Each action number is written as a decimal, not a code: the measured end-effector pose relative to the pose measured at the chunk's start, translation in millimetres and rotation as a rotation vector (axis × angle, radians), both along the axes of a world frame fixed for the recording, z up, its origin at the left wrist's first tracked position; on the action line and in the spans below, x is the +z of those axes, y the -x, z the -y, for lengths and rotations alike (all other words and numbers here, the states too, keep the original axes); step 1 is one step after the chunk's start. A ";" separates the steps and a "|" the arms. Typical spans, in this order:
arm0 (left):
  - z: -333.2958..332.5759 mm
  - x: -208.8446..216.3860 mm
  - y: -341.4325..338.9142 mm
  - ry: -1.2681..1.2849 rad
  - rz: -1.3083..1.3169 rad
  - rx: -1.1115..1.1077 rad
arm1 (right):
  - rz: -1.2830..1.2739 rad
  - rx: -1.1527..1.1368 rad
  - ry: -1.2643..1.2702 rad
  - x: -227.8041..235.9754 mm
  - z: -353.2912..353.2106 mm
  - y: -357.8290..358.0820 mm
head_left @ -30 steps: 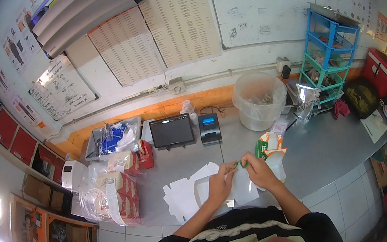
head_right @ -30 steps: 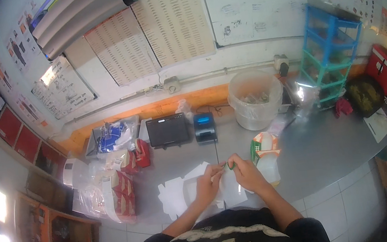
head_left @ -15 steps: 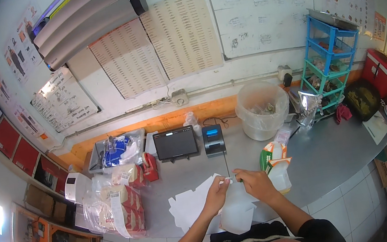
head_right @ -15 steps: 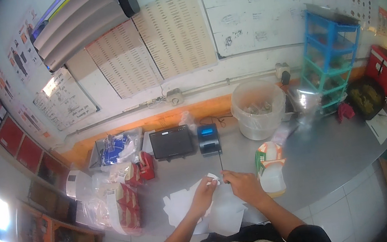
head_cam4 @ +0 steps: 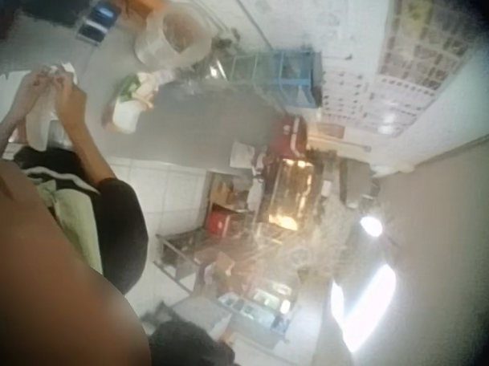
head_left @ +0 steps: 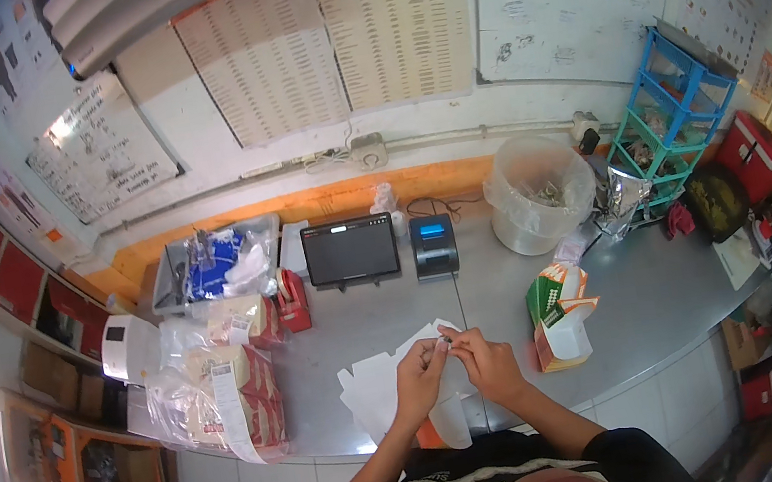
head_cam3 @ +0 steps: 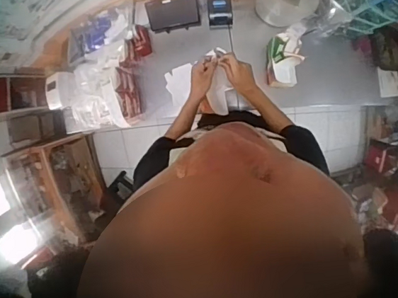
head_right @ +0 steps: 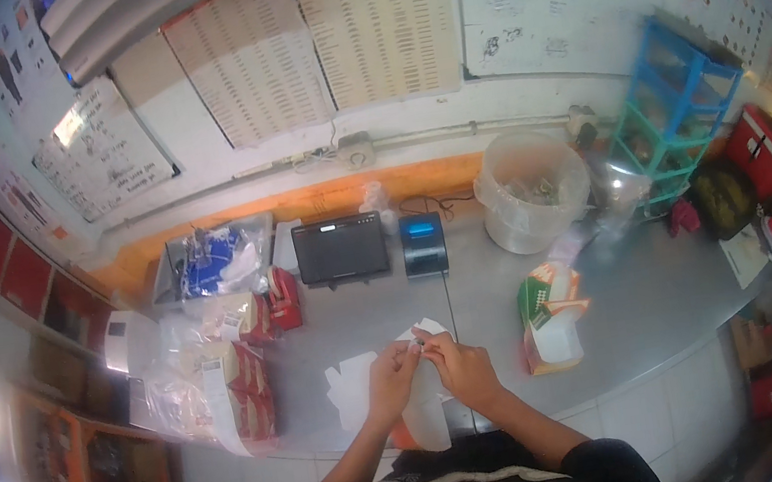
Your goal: The person folds flat white cardboard pieces into small rectangular boxes and secures them with orange and green patterned stickers. The person repeatedly picks up a flat piece, folds it into a box shape, applies a sticker to seal it, and places the finished box on a stack on the counter.
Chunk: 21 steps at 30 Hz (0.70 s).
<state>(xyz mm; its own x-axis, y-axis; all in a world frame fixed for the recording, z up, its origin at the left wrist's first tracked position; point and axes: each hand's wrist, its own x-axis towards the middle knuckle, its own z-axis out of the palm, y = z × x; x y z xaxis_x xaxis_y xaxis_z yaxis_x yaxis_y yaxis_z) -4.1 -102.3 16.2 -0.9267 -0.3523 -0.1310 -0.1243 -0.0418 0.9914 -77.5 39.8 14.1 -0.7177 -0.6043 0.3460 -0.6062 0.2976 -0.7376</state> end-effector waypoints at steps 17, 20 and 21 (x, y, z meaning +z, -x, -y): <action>74.3 -32.9 -40.2 -0.078 -0.285 0.046 | -0.077 0.133 0.085 10.0 73.1 -30.3; 79.8 -31.2 -52.0 0.069 -0.230 0.104 | -0.147 0.178 0.042 8.1 82.1 -32.7; 79.6 -26.8 -54.4 0.200 -0.238 0.141 | -0.151 0.178 0.047 6.7 87.1 -32.7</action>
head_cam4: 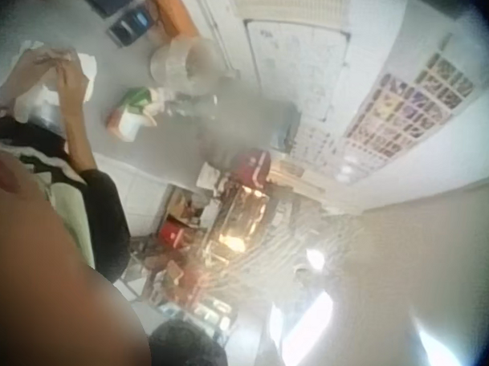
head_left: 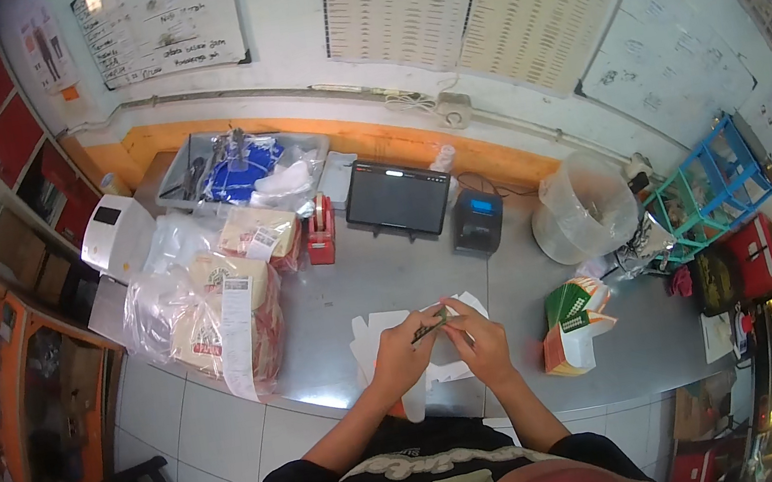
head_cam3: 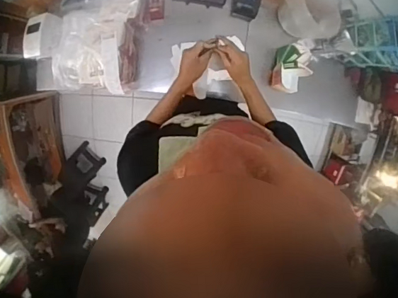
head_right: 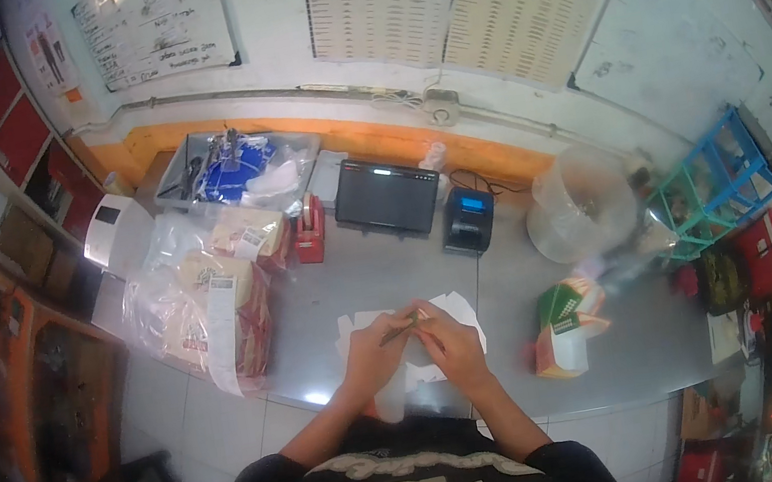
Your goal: The person folds flat white cardboard pieces into small rectangular boxes and secures them with orange and green patterned stickers. The person repeatedly picks up a flat piece, folds it into a box shape, applies a sticker to seal it, and places the finished box on a stack on the counter.
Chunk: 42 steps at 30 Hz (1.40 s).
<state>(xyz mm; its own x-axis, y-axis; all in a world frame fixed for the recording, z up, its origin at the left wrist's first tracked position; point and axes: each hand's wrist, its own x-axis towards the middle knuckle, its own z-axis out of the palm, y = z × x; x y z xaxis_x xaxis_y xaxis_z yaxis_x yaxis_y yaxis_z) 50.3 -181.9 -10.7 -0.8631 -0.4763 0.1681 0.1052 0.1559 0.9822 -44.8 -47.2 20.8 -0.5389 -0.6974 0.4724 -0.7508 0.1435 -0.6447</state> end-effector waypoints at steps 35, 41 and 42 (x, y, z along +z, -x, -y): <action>31.5 -58.9 45.5 0.486 0.143 -0.299 | 0.398 -0.083 -0.223 -75.3 11.1 72.2; 35.2 -45.7 64.0 0.464 0.183 0.007 | 0.452 -0.096 -0.197 -74.5 18.0 68.1; 34.5 -27.9 68.1 0.622 0.029 0.140 | 0.574 -0.134 -0.132 -82.7 15.7 71.7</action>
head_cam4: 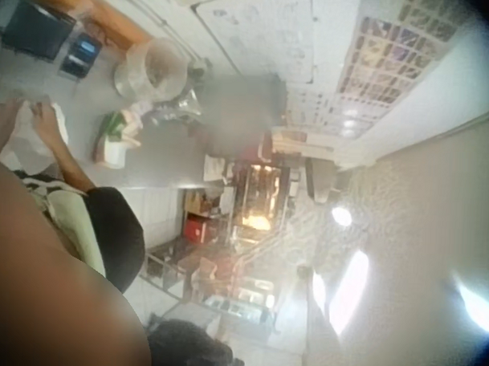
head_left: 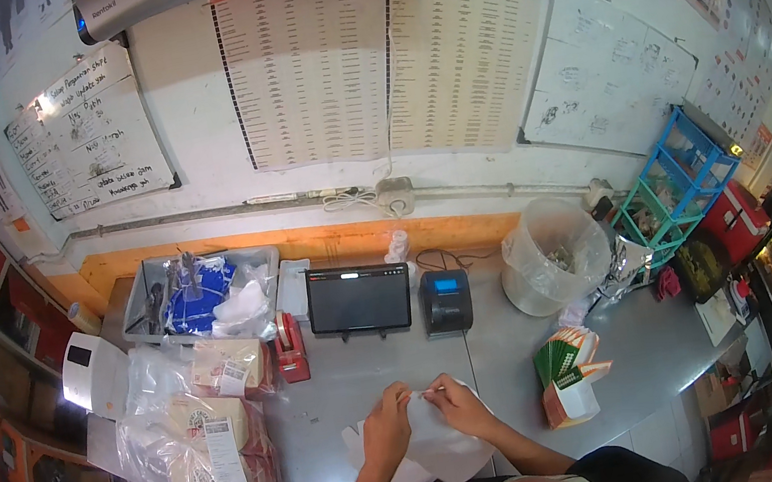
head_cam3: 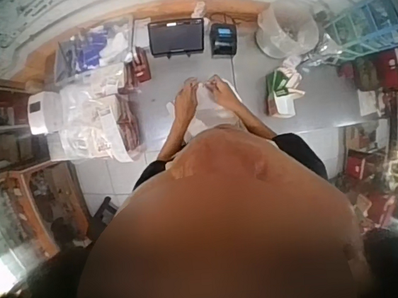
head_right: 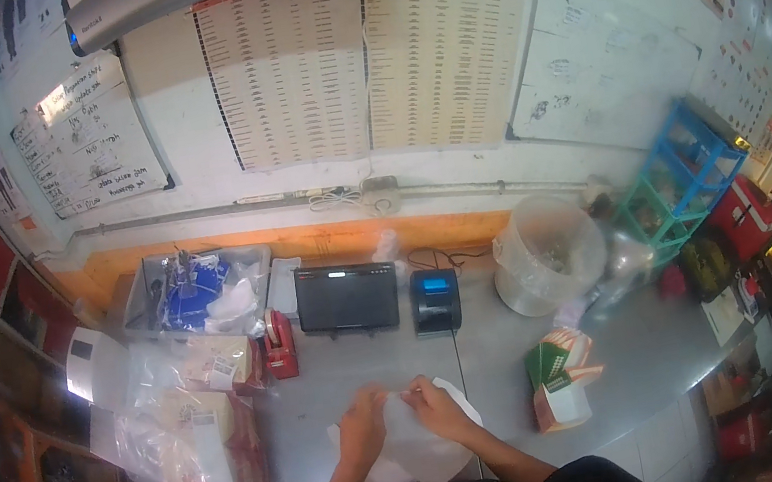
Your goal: The person folds flat white cardboard pieces into small rectangular boxes and secures them with orange and green patterned stickers. The person repeatedly picks up a flat piece, folds it into a box shape, applies a sticker to seal it, and places the finished box on a stack on the counter.
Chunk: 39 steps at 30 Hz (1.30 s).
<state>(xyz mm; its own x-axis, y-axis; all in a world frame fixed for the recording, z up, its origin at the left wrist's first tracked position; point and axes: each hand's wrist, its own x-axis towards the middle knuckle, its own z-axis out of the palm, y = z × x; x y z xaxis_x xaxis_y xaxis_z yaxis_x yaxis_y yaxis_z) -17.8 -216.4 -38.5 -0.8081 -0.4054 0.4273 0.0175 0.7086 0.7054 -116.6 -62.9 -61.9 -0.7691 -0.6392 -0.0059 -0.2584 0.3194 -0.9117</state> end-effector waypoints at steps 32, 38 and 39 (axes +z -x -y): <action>-66.7 38.0 -10.6 -0.805 -0.066 0.003 | -0.101 -0.274 0.347 48.3 6.6 -30.8; -57.1 29.9 -10.3 -0.922 -0.232 -0.029 | -0.319 -0.257 0.227 51.0 2.6 -50.6; -58.3 26.4 -11.8 -0.907 -0.232 -0.032 | -0.320 -0.264 0.220 50.3 2.9 -53.6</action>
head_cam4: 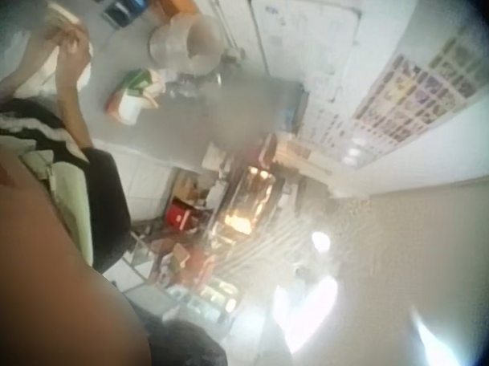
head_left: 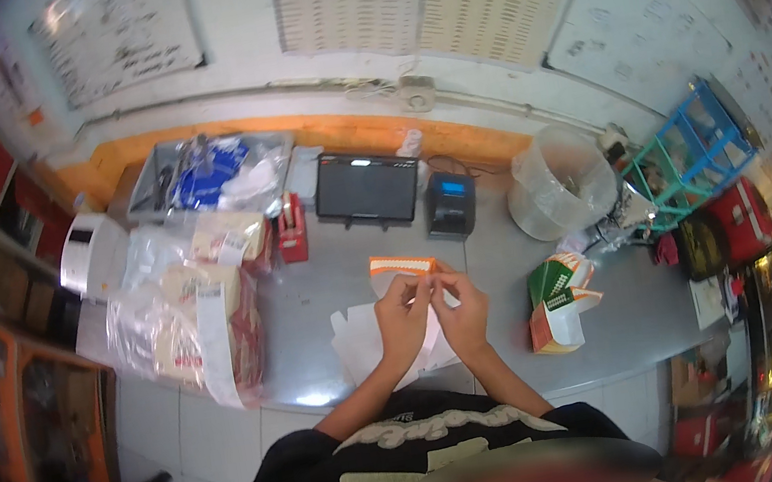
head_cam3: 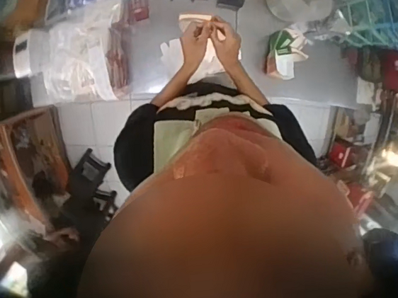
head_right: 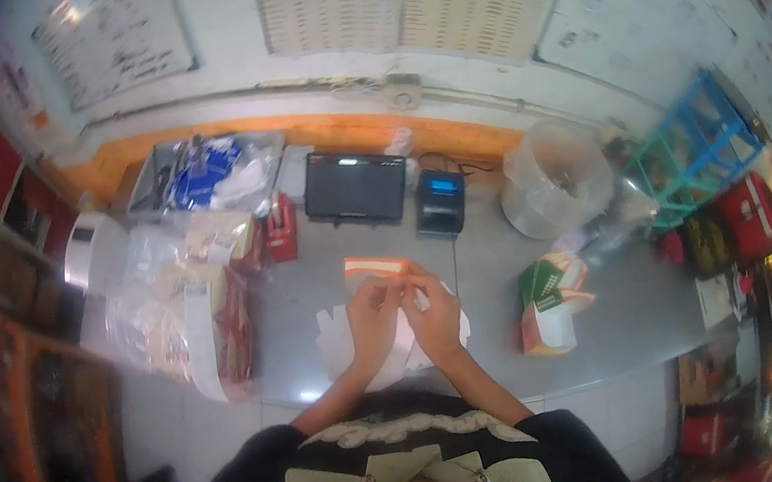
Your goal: The person folds flat white cardboard pieces into small rectangular boxes and secures them with orange and green patterned stickers. The person repeatedly picks up a flat piece, folds it into a box shape, applies a sticker to seal it, and places the finished box on a stack on the counter.
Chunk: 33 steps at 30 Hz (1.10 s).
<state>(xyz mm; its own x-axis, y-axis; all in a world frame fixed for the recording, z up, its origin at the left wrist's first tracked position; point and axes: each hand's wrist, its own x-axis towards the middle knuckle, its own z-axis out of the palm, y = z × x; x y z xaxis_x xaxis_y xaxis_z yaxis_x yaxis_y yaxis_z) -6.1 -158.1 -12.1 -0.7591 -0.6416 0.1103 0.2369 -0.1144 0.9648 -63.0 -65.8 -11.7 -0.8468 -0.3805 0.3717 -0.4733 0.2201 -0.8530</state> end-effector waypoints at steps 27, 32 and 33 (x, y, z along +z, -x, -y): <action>-39.9 -45.6 -69.5 -0.389 0.101 -0.271 | 0.518 -0.024 0.179 -65.1 -16.5 -17.2; 14.4 8.8 -90.0 0.826 0.119 0.381 | 0.662 -0.029 0.274 -40.2 -24.3 -17.1; 20.6 7.0 -85.5 0.744 0.137 0.357 | 0.704 0.064 0.294 -34.5 -22.3 -25.3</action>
<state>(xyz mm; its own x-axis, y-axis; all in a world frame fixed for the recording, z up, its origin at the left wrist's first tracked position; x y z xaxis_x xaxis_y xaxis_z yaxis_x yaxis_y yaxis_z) 79.5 -178.7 -5.1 -0.5616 -0.6421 0.5218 0.0135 0.6235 0.7817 -37.7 -43.5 -46.2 -0.9009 -0.4060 -0.1535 0.1989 -0.0718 -0.9774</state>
